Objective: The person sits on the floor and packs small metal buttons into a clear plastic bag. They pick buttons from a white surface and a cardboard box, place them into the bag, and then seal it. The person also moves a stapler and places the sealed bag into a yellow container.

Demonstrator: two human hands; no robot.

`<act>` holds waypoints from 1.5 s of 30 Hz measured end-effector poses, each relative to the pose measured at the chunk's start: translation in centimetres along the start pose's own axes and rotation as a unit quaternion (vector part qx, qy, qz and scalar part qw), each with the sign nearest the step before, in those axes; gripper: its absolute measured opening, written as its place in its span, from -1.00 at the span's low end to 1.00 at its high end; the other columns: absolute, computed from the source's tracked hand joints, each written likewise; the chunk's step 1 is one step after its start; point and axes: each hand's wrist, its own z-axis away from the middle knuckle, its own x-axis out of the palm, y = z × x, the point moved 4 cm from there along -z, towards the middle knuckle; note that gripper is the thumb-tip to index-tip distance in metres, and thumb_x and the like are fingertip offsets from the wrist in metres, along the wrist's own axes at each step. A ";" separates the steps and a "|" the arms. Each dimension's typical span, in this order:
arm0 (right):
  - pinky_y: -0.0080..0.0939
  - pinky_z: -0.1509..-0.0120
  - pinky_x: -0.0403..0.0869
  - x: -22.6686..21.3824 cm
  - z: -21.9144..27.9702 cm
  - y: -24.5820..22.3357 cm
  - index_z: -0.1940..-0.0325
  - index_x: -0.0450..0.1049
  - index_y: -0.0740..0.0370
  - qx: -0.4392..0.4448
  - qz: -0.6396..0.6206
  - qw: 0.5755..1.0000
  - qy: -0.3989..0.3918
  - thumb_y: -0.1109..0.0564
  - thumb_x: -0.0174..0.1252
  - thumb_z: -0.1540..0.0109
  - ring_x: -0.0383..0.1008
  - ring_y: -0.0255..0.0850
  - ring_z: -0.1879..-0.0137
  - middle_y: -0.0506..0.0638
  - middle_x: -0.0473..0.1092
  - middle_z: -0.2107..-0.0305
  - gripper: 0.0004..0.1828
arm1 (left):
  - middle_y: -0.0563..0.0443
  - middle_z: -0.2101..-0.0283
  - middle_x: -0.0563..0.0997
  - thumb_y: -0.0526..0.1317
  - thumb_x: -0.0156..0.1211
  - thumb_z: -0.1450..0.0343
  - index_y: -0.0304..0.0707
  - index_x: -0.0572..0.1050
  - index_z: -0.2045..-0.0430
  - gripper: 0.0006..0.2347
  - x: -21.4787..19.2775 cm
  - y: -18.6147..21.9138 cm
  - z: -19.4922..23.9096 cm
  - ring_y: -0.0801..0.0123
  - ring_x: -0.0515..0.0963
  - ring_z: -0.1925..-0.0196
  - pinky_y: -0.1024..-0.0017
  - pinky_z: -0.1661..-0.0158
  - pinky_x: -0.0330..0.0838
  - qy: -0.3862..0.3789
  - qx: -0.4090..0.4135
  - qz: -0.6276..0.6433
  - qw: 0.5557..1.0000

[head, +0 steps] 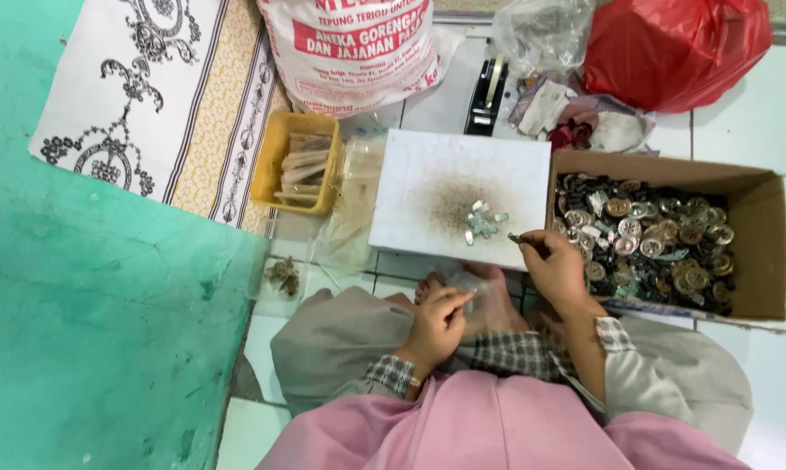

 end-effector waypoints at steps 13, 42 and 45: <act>-0.04 0.04 0.52 -3.9 8.4 -12.8 0.29 0.60 0.21 -0.480 0.156 0.863 -0.033 0.27 0.23 -0.16 0.56 0.01 0.17 0.11 0.51 0.34 -0.92 | -0.24 0.21 0.66 -0.50 0.11 -0.36 -0.42 0.66 0.15 -0.75 0.5 6.9 -3.7 -0.04 0.70 0.21 0.18 0.19 0.66 -0.007 -0.026 -0.052 0.998; -0.13 0.07 0.51 2.1 -0.9 -3.2 0.14 0.66 0.23 -0.185 0.211 0.957 -0.076 0.10 0.29 -0.17 0.51 -0.04 0.22 0.05 0.50 0.29 -0.76 | -0.05 0.11 0.63 -0.54 0.09 -0.28 -0.46 0.62 0.14 -0.69 -3.8 1.5 1.4 0.54 0.42 0.51 0.64 0.51 0.30 0.000 -0.138 0.057 0.989; -0.07 -0.03 0.51 3.7 -2.7 -3.2 -0.01 0.63 0.19 -0.131 0.261 0.951 -0.103 0.03 0.22 -0.24 0.50 0.01 0.15 0.09 0.47 0.22 -0.69 | -0.14 0.10 0.63 -0.54 0.10 -0.23 -0.46 0.62 0.12 -0.65 -3.7 1.1 1.7 0.46 0.46 0.48 0.61 0.49 0.36 -0.018 -0.129 0.025 0.991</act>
